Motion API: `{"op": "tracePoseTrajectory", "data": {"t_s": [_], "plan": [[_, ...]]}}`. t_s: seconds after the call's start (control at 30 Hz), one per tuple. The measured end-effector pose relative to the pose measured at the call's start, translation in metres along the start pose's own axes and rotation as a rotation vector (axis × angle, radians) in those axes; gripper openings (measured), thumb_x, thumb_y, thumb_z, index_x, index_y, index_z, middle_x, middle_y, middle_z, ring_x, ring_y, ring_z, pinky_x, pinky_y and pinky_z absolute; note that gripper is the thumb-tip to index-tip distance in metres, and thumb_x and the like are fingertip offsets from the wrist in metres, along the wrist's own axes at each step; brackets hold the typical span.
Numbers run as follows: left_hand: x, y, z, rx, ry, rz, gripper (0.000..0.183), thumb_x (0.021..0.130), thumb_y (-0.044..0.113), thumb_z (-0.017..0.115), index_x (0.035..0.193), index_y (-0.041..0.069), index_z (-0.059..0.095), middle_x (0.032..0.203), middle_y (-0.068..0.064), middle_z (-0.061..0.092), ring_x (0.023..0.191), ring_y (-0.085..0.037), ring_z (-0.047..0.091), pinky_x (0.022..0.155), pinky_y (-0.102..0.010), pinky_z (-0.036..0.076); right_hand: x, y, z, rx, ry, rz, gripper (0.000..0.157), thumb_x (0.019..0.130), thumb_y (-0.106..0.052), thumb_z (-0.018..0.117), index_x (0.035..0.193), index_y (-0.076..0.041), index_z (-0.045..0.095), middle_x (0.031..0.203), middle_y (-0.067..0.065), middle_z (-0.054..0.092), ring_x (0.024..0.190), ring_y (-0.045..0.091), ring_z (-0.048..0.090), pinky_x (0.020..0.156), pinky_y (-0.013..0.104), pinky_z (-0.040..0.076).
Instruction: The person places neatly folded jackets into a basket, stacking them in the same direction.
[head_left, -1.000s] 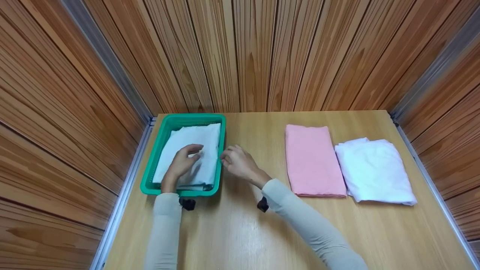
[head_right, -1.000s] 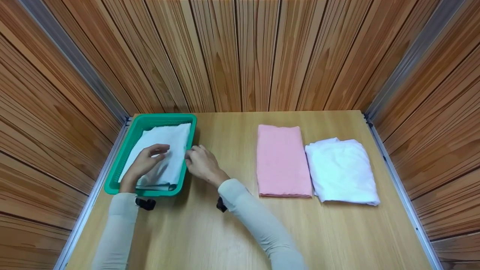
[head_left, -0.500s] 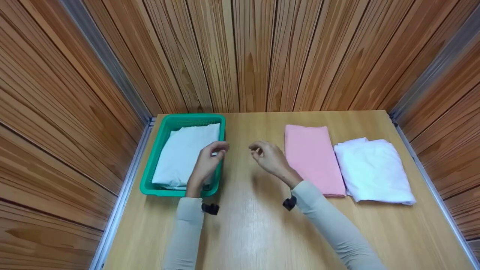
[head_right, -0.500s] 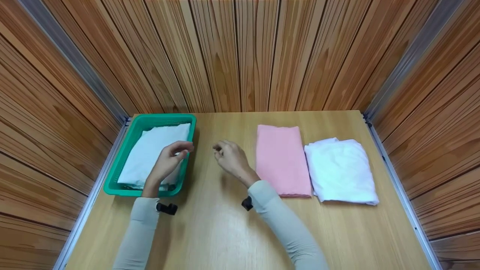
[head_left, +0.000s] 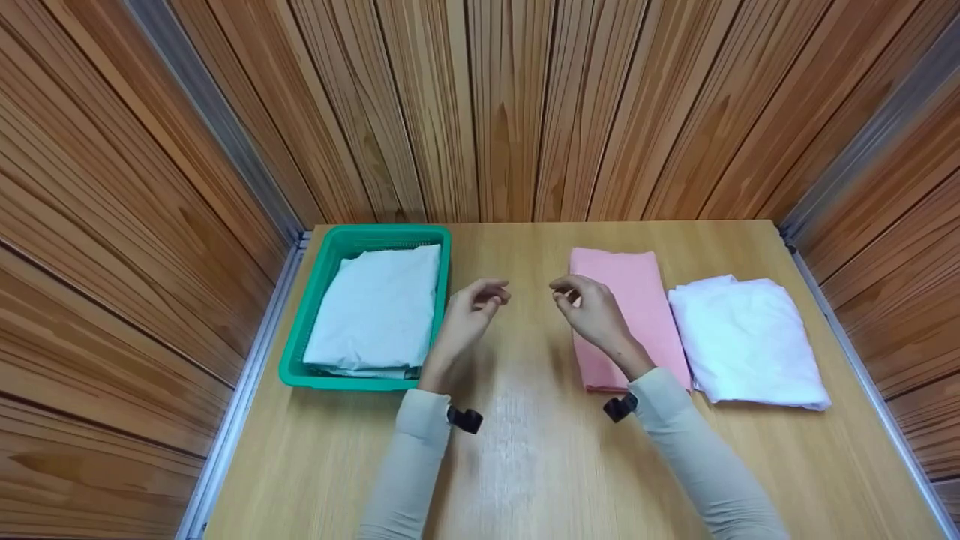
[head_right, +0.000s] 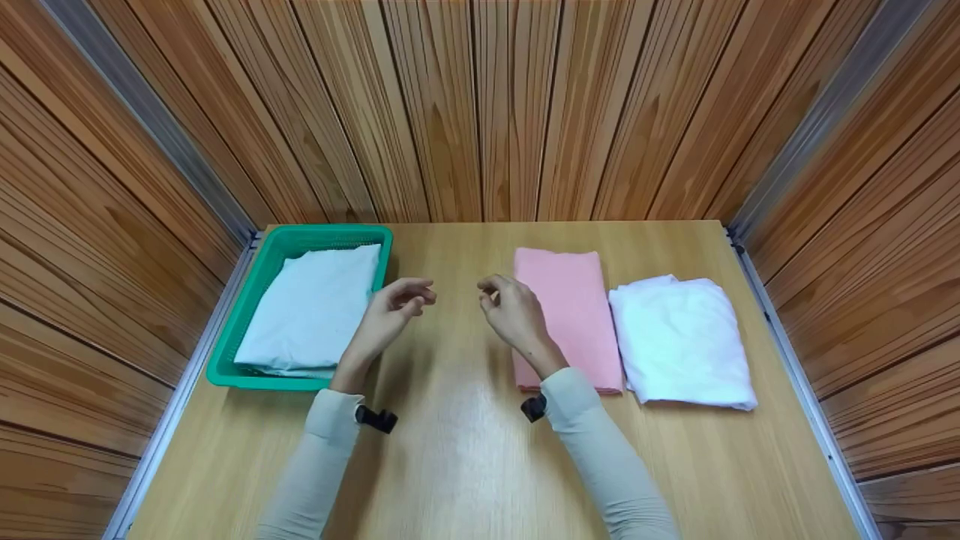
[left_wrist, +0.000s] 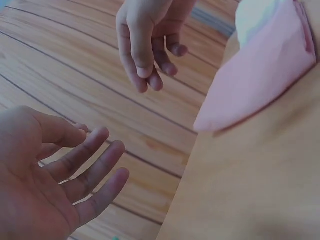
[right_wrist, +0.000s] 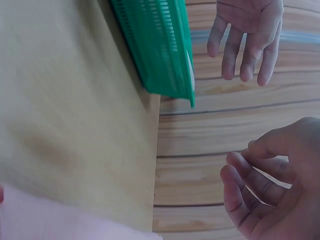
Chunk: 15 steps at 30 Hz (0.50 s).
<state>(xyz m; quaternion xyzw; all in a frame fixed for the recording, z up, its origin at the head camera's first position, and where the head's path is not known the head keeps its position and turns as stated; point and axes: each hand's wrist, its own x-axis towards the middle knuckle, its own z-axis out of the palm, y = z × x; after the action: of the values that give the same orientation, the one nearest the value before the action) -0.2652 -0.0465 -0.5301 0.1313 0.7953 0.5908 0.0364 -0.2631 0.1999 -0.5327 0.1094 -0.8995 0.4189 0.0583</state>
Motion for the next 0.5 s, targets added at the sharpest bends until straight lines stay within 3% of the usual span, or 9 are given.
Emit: {"op": "tracePoseTrajectory", "data": {"t_s": [0.27,0.5], "plan": [[0.006,0.003,0.029,-0.119,0.003,0.078,0.03,0.106,-0.003,0.054,0.133,-0.002,0.068,0.115,-0.021,0.073,0.11,-0.032,0.071,0.09,-0.029,0.057,-0.005,0.02,-0.018,-0.002,0.061,0.033,0.021,0.102,-0.005,0.066,0.12,-0.001,0.076,0.111,0.015,0.078,0.098,0.028,0.071,0.083,0.034,0.054],[0.012,0.001,0.049,-0.133,-0.015,0.005,0.03,0.106,-0.001,0.056,0.132,0.005,0.07,0.112,-0.013,0.075,0.103,-0.021,0.071,0.083,-0.022,0.056,-0.007,0.04,-0.035,-0.035,0.128,0.077,0.023,0.101,-0.005,0.066,0.121,0.001,0.076,0.11,0.019,0.078,0.096,0.033,0.072,0.076,0.027,0.05]]}}
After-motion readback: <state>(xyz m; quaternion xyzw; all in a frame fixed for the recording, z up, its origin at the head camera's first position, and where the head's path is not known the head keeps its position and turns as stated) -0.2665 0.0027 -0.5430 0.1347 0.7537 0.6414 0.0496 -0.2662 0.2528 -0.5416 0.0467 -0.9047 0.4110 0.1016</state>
